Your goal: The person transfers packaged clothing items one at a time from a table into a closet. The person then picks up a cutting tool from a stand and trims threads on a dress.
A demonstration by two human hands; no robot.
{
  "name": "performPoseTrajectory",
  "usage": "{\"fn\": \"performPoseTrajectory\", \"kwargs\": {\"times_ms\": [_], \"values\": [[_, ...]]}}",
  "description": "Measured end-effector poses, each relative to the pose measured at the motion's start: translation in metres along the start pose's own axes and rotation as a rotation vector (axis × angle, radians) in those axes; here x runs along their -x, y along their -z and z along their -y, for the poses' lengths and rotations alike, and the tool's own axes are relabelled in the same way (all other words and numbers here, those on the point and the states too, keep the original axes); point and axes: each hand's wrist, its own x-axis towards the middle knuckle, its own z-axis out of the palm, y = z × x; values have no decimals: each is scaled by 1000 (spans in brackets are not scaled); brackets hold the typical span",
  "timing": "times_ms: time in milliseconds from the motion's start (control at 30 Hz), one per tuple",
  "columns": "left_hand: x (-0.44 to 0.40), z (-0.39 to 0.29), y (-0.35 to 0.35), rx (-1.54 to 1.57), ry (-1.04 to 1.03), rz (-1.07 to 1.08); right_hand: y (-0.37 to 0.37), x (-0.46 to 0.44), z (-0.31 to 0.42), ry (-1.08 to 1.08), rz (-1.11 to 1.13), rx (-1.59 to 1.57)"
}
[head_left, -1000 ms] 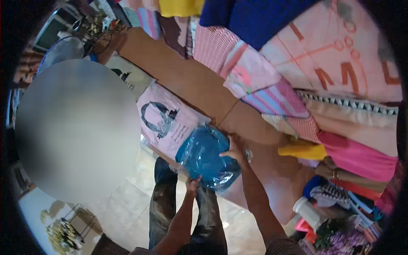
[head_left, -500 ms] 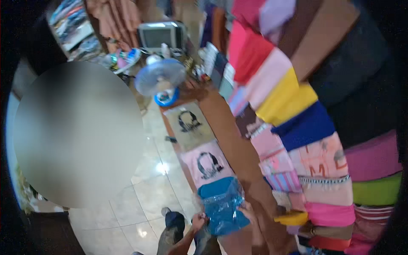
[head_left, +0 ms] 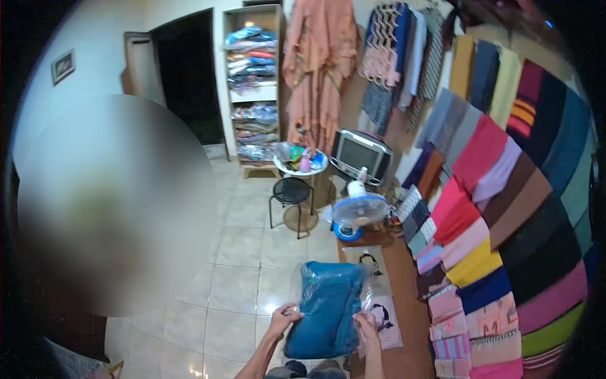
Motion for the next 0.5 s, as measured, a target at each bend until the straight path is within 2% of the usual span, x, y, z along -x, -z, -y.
{"fn": "performPoseTrajectory", "kwargs": {"times_ms": [33,100,200,233,333,433,500], "values": [[-2,-25,14,-61,-10,-73,-26,-9,5,22,68,26],[-8,-65,41,57,59,-71,-70,-34,13,60,204,74],[-15,-127,79,216,86,-63,-142,-74,30,26,307,140],[-17,-143,90,251,92,-45,-179,-60,61,26,305,199],[-34,-175,123,264,56,11,-242,-97,83,53,386,206],[-65,-201,141,140,-143,-50,-308,-131,114,53,464,222],[-108,-209,163,133,-133,-121,-345,-167,130,118,542,287]]}}
